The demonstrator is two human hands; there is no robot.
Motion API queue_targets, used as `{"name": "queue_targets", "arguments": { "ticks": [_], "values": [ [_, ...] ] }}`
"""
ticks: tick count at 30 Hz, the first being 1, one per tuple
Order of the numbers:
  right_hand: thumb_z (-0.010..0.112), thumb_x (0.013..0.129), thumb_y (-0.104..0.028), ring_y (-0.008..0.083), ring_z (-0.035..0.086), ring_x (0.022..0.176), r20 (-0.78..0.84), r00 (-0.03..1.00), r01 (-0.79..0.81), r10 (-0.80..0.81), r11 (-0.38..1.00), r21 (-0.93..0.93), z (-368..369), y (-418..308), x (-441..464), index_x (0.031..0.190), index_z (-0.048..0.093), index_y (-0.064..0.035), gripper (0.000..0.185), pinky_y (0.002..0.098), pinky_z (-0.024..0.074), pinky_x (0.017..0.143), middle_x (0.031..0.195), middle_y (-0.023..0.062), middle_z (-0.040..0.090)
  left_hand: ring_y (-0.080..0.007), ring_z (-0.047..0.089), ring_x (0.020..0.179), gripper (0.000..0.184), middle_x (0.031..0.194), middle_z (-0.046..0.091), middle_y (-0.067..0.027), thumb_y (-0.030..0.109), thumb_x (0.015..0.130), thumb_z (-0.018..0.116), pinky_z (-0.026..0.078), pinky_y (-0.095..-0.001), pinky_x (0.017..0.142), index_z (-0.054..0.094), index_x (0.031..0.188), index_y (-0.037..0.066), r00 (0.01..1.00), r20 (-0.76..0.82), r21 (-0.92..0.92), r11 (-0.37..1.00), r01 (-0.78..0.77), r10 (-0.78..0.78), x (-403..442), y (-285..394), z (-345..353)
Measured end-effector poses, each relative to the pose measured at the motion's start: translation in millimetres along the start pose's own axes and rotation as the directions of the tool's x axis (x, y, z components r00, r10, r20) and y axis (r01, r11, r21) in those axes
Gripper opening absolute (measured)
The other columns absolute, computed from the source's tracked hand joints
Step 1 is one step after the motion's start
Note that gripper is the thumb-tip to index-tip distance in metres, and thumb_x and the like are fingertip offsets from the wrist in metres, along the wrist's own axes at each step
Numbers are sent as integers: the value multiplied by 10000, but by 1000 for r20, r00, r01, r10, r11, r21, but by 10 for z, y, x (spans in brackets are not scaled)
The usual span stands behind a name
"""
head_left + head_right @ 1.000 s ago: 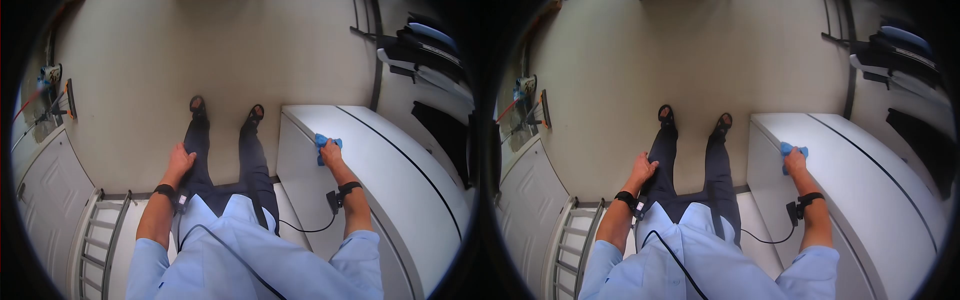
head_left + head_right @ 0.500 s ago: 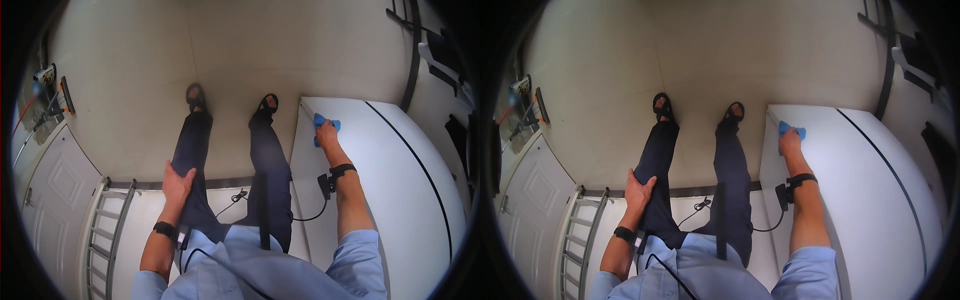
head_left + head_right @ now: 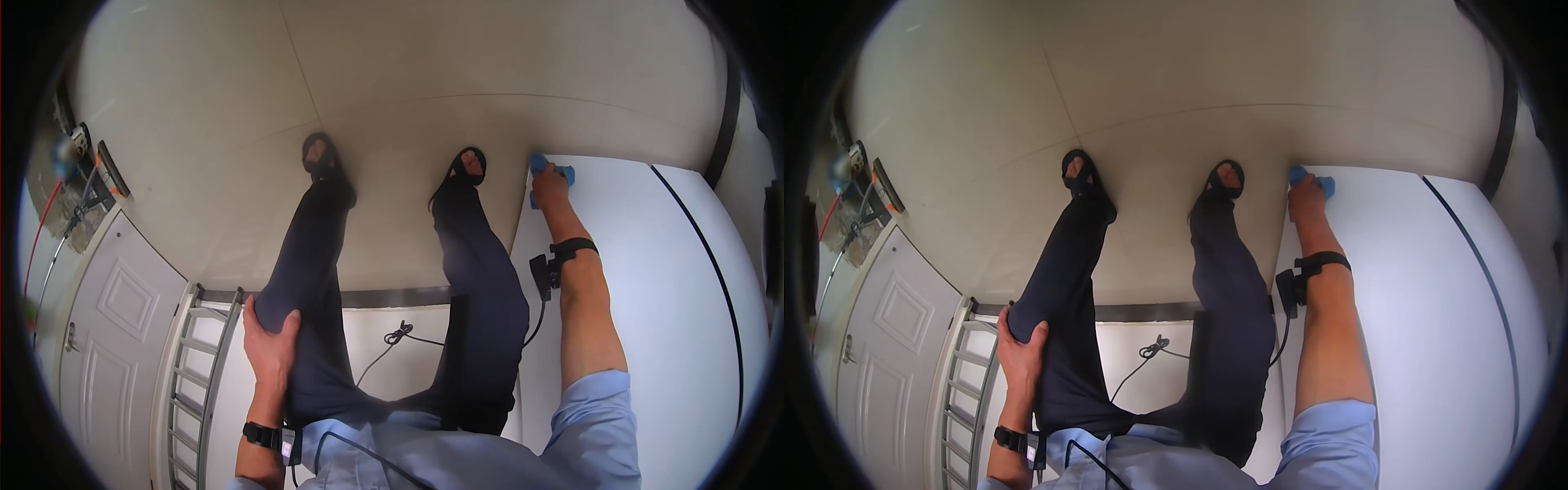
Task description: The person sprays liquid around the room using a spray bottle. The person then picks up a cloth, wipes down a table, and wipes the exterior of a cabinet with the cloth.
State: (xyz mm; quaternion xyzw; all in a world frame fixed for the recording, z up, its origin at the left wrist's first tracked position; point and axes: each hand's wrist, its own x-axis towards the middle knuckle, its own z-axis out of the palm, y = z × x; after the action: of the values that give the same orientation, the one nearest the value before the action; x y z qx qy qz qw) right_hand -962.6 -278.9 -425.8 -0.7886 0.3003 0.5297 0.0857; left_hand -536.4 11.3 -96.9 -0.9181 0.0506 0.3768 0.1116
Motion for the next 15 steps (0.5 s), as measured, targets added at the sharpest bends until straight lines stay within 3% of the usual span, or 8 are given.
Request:
{"name": "queue_targets", "arguments": {
  "ticks": [4, 7, 10, 13, 15],
  "values": [
    [636, 842, -145, 403, 632, 1001, 68, 997, -40, 31, 990, 135, 124, 29, 307, 1159, 578, -31, 342, 411, 558, 817, 1272, 236, 487, -384, 551, 1196, 824, 1271, 560, -286, 319, 723, 759, 409, -398, 1035, 421, 1381, -44, 999, -44, -20, 999, -29, 28, 32, 1, 46],
    [689, 795, -178, 424, 564, 1112, 45, 999, -36, 27, 978, 208, 177, 19, 383, 1290, 509, -42, 544, 435, 525, 901, 1283, 166, 489, -380, 554, 1193, 831, 1279, 561, -276, 312, 715, 764, 412, -395, 1033, 420, 1383, -45, 998, -55, -1, 999, -32, 32, 46, 50, -15],
    [701, 792, -220, 451, 481, 1226, 94, 995, -33, 29, 999, 38, -30, 16, 234, 1379, 412, -72, 671, 497, 479, 967, 1349, 168, 455, -378, 555, 1194, 838, 1286, 560, -271, 309, 710, 768, 416, -395, 1032, 419, 1383, -48, 998, -51, -25, 999, -31, 30, 61, 26, -12],
    [688, 808, -225, 464, 369, 1332, 280, 955, -135, 99, 984, 113, -440, 6, -82, 1456, 329, -111, 749, 573, 389, 1046, 1421, 172, 409, -378, 552, 1201, 842, 1294, 556, -272, 311, 709, 770, 417, -396, 1033, 418, 1387, -44, 1000, -20, -49, 999, 0, -1, 12, -66, -12],
    [704, 806, -230, 464, 376, 1330, 312, 940, -178, 136, 978, 110, -610, 29, -286, 1467, 323, -129, 769, 567, 312, 1103, 1456, 159, 380, -373, 525, 1237, 862, 1339, 526, -255, 328, 713, 769, 404, -400, 1052, 401, 1400, -40, 999, 29, -79, 996, 41, -38, 5, -80, -13]
  ]
}}
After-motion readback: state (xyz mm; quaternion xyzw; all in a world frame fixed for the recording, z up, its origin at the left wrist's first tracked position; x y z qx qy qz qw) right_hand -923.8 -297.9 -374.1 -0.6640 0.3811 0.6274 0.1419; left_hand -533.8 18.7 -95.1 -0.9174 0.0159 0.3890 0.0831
